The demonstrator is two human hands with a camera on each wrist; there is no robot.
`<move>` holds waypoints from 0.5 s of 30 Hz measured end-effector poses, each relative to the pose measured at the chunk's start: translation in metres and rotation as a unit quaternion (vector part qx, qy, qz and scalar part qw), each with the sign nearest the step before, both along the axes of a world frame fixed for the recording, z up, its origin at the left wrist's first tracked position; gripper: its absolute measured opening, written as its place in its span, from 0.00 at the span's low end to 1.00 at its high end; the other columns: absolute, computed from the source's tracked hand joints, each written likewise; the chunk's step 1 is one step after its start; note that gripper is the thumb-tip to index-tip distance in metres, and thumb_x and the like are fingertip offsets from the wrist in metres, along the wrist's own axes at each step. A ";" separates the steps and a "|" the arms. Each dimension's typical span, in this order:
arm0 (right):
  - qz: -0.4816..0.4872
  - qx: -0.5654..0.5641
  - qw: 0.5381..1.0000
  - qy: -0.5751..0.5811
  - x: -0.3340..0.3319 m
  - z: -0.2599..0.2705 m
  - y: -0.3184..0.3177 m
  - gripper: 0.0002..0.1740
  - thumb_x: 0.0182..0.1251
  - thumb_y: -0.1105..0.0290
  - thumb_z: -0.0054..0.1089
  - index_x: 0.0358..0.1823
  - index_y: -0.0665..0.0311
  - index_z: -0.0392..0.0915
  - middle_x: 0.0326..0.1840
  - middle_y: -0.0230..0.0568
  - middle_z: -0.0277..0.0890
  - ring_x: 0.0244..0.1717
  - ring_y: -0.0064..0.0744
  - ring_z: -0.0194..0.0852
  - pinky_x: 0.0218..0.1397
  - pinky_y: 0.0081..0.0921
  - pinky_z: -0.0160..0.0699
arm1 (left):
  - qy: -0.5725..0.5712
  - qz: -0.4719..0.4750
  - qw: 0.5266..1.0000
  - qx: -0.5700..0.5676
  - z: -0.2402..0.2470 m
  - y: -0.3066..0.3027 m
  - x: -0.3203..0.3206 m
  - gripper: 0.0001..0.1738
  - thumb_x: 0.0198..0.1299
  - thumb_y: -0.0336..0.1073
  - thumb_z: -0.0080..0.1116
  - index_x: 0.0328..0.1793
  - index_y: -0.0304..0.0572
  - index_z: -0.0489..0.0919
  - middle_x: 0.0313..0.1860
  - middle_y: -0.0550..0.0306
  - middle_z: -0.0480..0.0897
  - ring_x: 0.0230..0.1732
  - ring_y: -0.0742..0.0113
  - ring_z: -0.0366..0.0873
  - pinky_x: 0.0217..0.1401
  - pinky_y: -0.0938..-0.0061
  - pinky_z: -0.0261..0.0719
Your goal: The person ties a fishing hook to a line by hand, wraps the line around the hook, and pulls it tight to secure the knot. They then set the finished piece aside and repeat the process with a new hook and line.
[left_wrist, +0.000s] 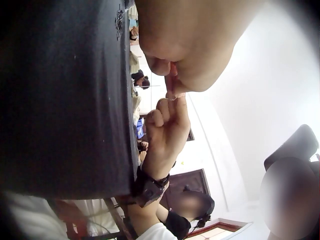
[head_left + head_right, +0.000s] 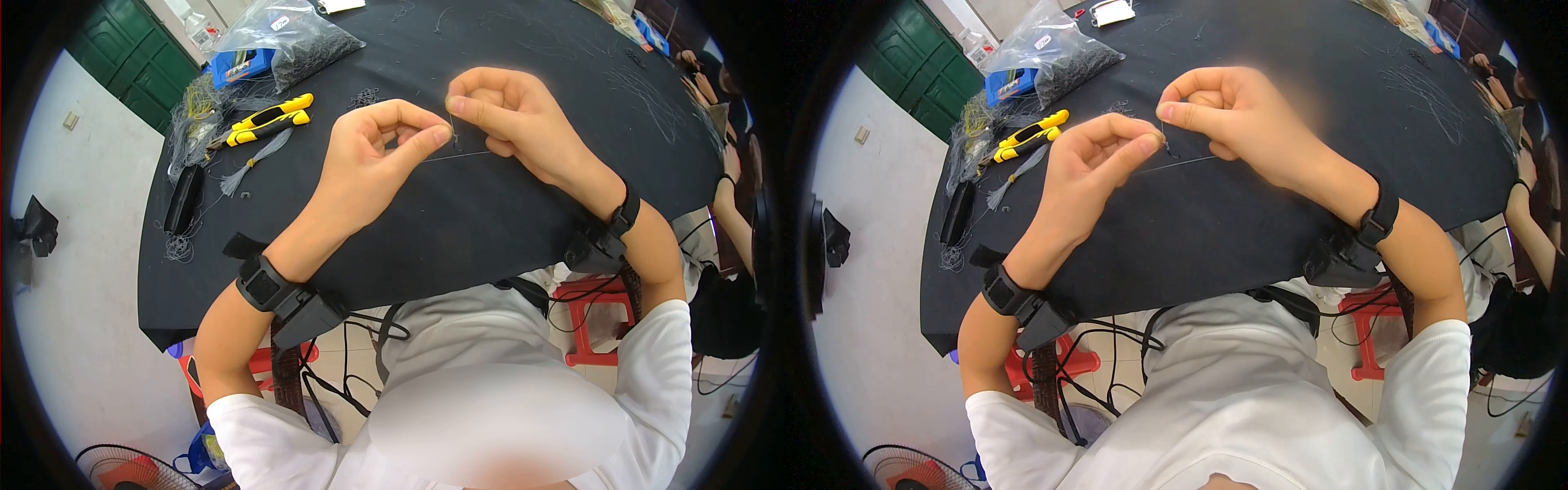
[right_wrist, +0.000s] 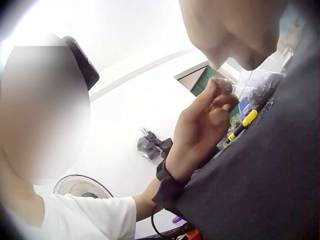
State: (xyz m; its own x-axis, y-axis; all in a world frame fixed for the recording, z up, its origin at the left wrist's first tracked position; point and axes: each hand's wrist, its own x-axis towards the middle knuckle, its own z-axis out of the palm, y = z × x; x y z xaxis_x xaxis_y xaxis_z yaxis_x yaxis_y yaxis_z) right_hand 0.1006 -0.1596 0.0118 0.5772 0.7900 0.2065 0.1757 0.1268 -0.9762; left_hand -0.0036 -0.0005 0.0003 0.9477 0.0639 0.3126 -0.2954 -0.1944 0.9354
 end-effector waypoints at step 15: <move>0.023 -0.024 0.999 0.000 -0.007 -0.007 0.003 0.10 0.61 0.67 0.56 0.36 0.67 0.74 0.12 0.17 0.55 0.13 0.07 0.45 0.15 0.11 0.42 | 0.027 -0.011 0.991 -0.131 0.002 0.005 0.000 0.08 0.56 0.29 0.58 0.38 0.31 0.78 0.33 0.59 0.80 0.33 0.81 0.75 0.36 0.89 0.71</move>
